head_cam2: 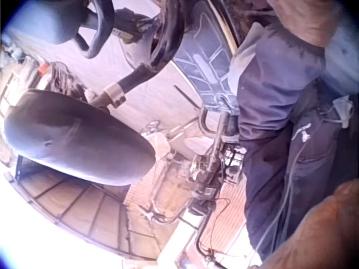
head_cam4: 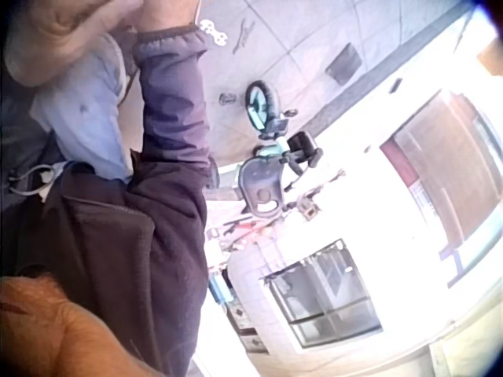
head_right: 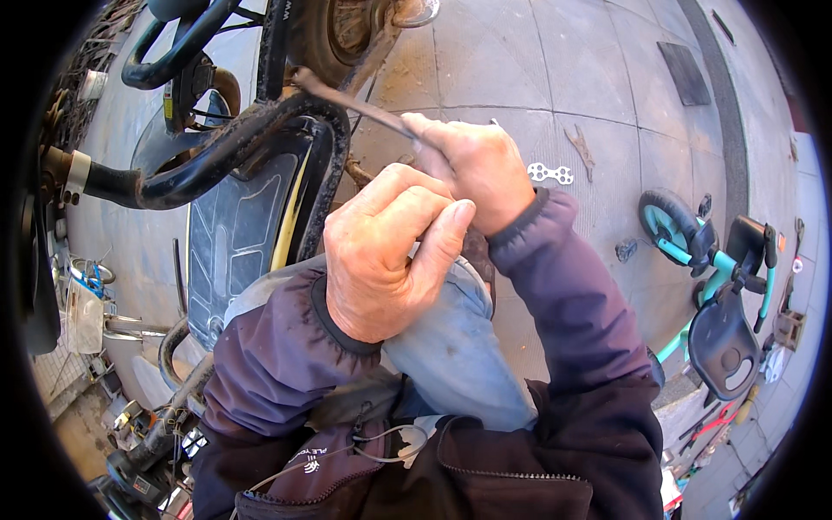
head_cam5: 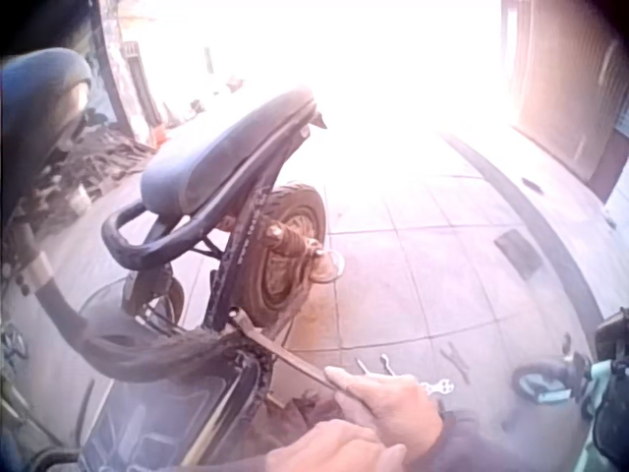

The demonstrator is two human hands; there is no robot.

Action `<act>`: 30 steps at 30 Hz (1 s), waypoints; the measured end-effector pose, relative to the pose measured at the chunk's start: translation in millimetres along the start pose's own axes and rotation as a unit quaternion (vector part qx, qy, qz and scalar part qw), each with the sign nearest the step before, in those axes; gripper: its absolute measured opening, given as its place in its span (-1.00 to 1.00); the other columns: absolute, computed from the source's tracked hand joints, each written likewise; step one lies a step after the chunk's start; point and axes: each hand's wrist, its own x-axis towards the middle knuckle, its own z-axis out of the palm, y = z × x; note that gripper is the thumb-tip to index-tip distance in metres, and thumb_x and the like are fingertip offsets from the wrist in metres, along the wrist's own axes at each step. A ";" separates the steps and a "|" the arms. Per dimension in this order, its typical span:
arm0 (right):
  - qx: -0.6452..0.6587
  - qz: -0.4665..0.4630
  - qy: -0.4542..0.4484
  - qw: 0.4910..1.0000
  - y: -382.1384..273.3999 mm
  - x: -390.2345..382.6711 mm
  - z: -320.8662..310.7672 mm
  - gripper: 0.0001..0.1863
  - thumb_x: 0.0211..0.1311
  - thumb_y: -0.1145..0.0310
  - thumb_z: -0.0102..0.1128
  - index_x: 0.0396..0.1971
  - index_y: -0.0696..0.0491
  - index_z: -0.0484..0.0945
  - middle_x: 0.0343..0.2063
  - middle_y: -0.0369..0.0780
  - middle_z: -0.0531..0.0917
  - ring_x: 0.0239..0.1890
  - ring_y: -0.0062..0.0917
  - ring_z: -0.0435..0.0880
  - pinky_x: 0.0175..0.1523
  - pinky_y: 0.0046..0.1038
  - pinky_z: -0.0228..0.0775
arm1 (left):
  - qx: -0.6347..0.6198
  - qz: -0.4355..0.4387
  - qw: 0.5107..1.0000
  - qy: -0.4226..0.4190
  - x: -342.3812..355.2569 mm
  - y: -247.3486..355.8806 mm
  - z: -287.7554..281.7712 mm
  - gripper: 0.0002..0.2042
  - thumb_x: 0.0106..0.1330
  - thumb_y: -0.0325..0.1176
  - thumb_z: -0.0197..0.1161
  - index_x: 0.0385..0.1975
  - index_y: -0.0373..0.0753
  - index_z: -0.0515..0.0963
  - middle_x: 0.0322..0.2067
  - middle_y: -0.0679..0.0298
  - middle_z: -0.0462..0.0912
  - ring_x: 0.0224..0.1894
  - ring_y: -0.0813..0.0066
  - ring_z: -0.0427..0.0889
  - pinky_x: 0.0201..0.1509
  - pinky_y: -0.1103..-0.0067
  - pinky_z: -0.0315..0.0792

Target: The person sits on the floor and uses a wrench to tighten a bolt on the rear suspension of a scooter. They repeatedly adjust the tool and apply force to secure the component.

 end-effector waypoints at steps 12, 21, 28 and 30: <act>0.083 0.029 0.023 0.996 -15.0 -7.0 -9.1 -0.67 0.12 0.53 0.14 -0.06 0.20 0.56 -0.45 0.03 0.62 -0.41 -0.24 0.68 -0.30 -0.41 0.49 | 0.003 0.010 1.000 0.010 -1.2 -0.1 -3.0 -0.93 0.14 -0.55 0.31 -0.51 -0.36 0.54 -0.51 0.16 0.54 -0.54 0.32 0.56 -0.48 0.54 0.42; -0.016 -0.067 -0.021 0.997 -12.8 11.5 -15.7 -0.57 0.04 0.45 0.18 -0.01 0.18 0.49 -0.50 -0.04 0.57 -0.46 -0.17 0.58 -0.37 -0.30 0.40 | 0.023 0.024 0.999 0.007 2.0 0.4 -4.5 -0.92 0.13 -0.55 0.32 -0.52 -0.35 0.54 -0.52 0.16 0.54 -0.54 0.30 0.55 -0.48 0.54 0.41; 0.016 0.057 0.015 0.998 -5.8 -21.0 -31.4 -0.73 0.16 0.50 0.16 -0.11 0.15 0.62 -0.47 0.05 0.62 -0.45 -0.17 0.65 -0.33 -0.39 0.47 | -0.011 0.002 1.000 0.008 0.6 4.5 -2.8 -0.92 0.13 -0.54 0.32 -0.52 -0.35 0.55 -0.51 0.16 0.55 -0.55 0.32 0.55 -0.49 0.55 0.41; 0.026 0.092 0.062 0.993 -5.9 -21.8 -19.9 -0.72 0.17 0.50 0.15 -0.10 0.16 0.60 -0.43 0.07 0.62 -0.42 -0.21 0.68 -0.30 -0.42 0.48 | 0.003 0.005 1.000 -0.001 -0.9 2.8 -2.5 -0.93 0.14 -0.54 0.32 -0.51 -0.35 0.55 -0.51 0.16 0.55 -0.55 0.33 0.55 -0.49 0.55 0.41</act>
